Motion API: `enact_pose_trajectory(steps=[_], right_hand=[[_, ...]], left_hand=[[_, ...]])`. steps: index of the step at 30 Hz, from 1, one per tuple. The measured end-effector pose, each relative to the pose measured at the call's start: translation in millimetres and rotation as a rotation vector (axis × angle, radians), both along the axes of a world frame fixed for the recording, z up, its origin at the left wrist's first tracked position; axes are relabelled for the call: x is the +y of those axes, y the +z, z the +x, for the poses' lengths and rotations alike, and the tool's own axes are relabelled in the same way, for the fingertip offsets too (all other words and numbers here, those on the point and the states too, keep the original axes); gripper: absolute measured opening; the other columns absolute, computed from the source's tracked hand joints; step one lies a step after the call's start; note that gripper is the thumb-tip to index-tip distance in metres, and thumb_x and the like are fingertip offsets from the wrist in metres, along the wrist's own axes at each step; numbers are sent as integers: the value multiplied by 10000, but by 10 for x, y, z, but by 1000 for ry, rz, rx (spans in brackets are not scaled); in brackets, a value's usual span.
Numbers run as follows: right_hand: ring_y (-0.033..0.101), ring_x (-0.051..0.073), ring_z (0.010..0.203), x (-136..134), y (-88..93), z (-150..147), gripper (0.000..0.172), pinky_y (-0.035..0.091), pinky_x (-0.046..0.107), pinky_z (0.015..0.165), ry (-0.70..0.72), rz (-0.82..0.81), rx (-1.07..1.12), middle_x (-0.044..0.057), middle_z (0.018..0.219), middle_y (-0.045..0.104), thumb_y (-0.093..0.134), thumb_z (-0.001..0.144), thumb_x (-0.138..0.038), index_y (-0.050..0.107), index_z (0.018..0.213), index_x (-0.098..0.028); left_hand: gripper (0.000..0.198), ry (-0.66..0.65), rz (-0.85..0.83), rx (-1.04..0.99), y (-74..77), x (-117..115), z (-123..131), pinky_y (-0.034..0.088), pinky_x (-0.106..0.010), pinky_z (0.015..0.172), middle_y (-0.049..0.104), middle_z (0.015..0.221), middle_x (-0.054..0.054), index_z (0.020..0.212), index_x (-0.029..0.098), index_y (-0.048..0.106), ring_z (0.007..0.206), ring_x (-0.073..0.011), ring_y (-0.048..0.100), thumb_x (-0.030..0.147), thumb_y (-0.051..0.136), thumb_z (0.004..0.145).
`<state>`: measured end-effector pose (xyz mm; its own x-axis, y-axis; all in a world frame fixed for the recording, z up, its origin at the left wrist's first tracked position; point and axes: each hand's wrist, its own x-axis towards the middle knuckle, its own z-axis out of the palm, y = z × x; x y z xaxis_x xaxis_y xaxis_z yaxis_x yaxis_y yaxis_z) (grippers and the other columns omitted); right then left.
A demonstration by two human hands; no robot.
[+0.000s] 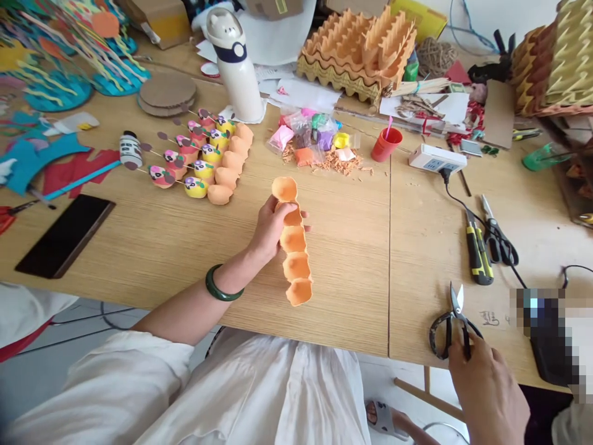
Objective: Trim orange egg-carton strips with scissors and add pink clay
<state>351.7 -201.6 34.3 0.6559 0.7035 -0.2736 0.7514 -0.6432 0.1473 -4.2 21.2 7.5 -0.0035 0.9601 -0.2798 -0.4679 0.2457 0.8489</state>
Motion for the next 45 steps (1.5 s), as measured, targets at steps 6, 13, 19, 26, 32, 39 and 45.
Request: enact_pose_trajectory(steps=[6, 13, 19, 26, 32, 39, 45], right_hand=[[665, 471, 1169, 155, -62, -82, 788, 508, 542, 891, -90, -30, -37, 264, 1317, 678, 203, 948, -594, 476, 1543, -155], [661, 477, 1181, 204, -254, 188, 1071, 531, 579, 955, -20, 147, 21, 236, 1234, 704, 454, 777, -801, 424, 1570, -81], [720, 397, 945, 327, -87, 47, 679, 540, 544, 748, -385, 535, 450, 177, 1067, 748, 781, 736, -556, 664, 1359, -310], [661, 231, 818, 1001, 176, -832, 581, 532, 403, 716, 188, 808, 927, 46, 924, 672, 903, 677, -376, 702, 1209, -258], [567, 164, 708, 1529, 261, -1404, 405, 498, 317, 673, 924, 729, 574, 30, 913, 646, 760, 825, -312, 623, 1191, -207], [652, 200, 791, 1793, 279, -1600, 279, 452, 295, 651, 1244, 728, 278, 51, 876, 705, 625, 906, -232, 665, 1172, -157], [660, 164, 714, 1728, 227, -1636, 307, 401, 285, 562, 1294, 699, 147, 57, 930, 748, 606, 1006, -325, 677, 1248, -149]], left_hand=[[260, -100, -39, -19, 51, -52, 32, 595, -268, 557, 553, 859, 29, 914, 222, 502, 673, -113, 638, 287, 688, 745], [287, -140, -44, -21, 89, -43, 19, 571, -253, 534, 581, 933, 10, 916, 220, 502, 682, -103, 616, 303, 701, 726], [337, -189, -45, -37, 59, -41, 16, 582, -266, 538, 563, 870, 19, 927, 215, 519, 679, -110, 594, 231, 740, 672], [432, -373, -30, -55, 37, -102, -4, 617, -282, 557, 614, 1050, -26, 1038, 210, 572, 746, -123, 626, 189, 795, 669], [466, -411, -3, -57, 92, -147, -1, 674, -336, 590, 594, 1177, -63, 1095, 194, 591, 882, -185, 681, 193, 833, 697], [438, -492, -23, -54, 127, -175, 3, 656, -339, 637, 678, 1029, -59, 1062, 190, 608, 937, -242, 707, 186, 840, 691], [296, -365, 2, 41, 89, -178, 24, 577, -257, 736, 670, 907, -10, 902, 177, 629, 890, -163, 657, 161, 818, 676]])
